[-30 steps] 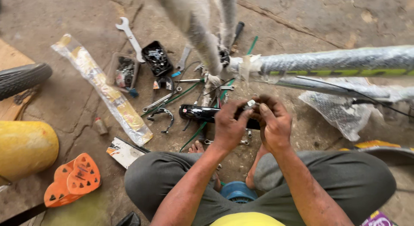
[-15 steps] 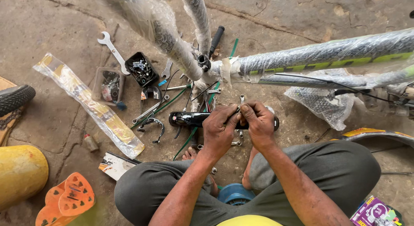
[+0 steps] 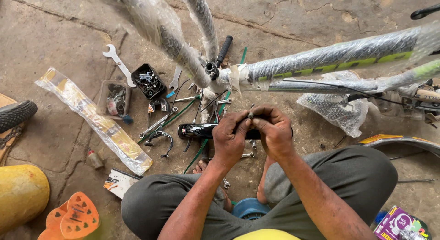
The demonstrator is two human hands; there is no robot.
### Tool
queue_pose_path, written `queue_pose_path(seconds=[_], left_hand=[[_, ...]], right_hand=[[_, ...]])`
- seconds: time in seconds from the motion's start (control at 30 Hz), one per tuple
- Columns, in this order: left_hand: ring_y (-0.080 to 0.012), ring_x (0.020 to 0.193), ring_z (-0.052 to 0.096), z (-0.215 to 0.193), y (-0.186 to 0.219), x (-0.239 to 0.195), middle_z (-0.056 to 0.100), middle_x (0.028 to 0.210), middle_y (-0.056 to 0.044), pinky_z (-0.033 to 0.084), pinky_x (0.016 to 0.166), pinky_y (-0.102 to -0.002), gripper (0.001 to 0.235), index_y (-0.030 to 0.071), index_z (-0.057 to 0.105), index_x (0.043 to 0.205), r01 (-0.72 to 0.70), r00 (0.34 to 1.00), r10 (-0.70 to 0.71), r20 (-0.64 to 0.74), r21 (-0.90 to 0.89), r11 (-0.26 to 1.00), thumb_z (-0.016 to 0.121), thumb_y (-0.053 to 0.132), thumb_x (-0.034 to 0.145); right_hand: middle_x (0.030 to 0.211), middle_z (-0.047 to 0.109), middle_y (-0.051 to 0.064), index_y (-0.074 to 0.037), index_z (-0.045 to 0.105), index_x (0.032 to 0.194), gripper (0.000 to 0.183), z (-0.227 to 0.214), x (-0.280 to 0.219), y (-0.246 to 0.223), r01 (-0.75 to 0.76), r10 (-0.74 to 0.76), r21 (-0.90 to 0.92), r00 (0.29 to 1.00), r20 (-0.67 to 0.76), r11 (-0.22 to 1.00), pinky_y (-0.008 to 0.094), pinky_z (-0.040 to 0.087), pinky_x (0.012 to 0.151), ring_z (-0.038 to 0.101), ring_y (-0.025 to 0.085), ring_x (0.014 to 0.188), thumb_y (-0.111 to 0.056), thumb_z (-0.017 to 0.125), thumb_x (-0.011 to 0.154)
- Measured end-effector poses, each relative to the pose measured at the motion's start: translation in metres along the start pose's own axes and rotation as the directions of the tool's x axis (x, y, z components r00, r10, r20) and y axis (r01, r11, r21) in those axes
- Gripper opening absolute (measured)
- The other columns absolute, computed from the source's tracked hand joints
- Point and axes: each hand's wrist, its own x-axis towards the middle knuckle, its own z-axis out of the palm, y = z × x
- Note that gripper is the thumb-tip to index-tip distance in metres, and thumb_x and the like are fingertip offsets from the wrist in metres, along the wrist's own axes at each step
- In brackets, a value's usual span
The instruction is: The person is assembling a bicycle, specifically attaching a mudguard to the frame. They handle the mudguard, bolts, and a metal rod, using their hands to position and secure the parts.
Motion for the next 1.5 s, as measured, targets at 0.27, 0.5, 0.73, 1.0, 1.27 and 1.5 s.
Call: queue_pose_path(seconds=[0.27,0.5,0.73,1.0,1.27,1.5], left_hand=[[-0.0188,0.089,0.074,0.001,-0.002,-0.001,0.075,0.102,-0.012,0.060,0.075,-0.030,0.020,0.000,0.071,0.117,0.024,0.999,-0.023,0.041,-0.025,0.999,0.072,0.005,0.098],[-0.0219,0.091,0.074,0.003,-0.010,-0.006,0.075,0.106,-0.013,0.060,0.078,-0.033,0.021,0.000,0.070,0.120,-0.006,0.997,0.004,0.071,0.019,1.000,0.068,0.004,0.100],[-0.0243,0.091,0.074,0.008,-0.011,-0.013,0.076,0.102,-0.013,0.059,0.079,-0.035,0.024,0.000,0.071,0.120,0.001,0.999,-0.003,0.046,0.046,0.999,0.070,0.005,0.096],[-0.0229,0.094,0.074,0.006,-0.016,-0.008,0.075,0.103,-0.013,0.060,0.080,-0.034,0.020,0.000,0.072,0.115,-0.013,1.000,0.013,0.004,0.048,0.999,0.071,0.005,0.096],[-0.0231,0.094,0.074,0.006,-0.014,-0.008,0.074,0.105,-0.013,0.060,0.079,-0.034,0.020,-0.001,0.070,0.117,-0.049,0.998,0.047,0.034,0.057,0.997,0.069,0.004,0.097],[-0.0234,0.097,0.074,0.008,-0.021,-0.010,0.074,0.106,-0.013,0.061,0.081,-0.034,0.021,0.001,0.069,0.119,-0.085,0.996,0.082,0.042,0.072,0.994,0.069,0.004,0.099]], right_hand=[[0.088,0.071,0.003,-0.003,0.068,0.108,0.017,-0.004,-0.001,0.010,-0.076,0.068,-0.108,0.995,-0.079,0.991,0.026,0.059,0.070,0.067,0.010,0.076,-0.018,0.065,0.100],[0.085,0.069,0.002,-0.001,0.069,0.107,0.020,-0.008,0.003,0.013,-0.054,0.026,-0.227,0.992,-0.124,0.972,0.022,0.053,0.063,0.062,0.007,0.070,-0.021,0.066,0.105],[0.084,0.068,-0.001,-0.002,0.069,0.107,0.020,-0.006,0.004,0.017,-0.071,0.003,-0.350,0.982,-0.191,0.934,0.020,0.053,0.061,0.061,0.005,0.070,-0.022,0.066,0.103],[0.095,0.070,-0.001,-0.005,0.066,0.108,0.019,0.008,-0.001,0.002,0.091,-0.113,-0.286,0.992,-0.063,0.954,0.022,0.058,0.078,0.067,0.007,0.085,-0.015,0.071,0.091],[0.090,0.070,0.006,-0.005,0.070,0.105,0.011,0.000,0.001,0.014,0.007,-0.080,-0.452,0.986,-0.144,0.892,0.024,0.059,0.071,0.066,0.011,0.078,-0.013,0.065,0.102],[0.093,0.068,0.006,-0.003,0.068,0.108,0.013,0.003,0.002,0.010,0.025,-0.091,-0.373,0.983,-0.160,0.927,0.026,0.061,0.072,0.066,0.012,0.081,-0.012,0.067,0.100]])
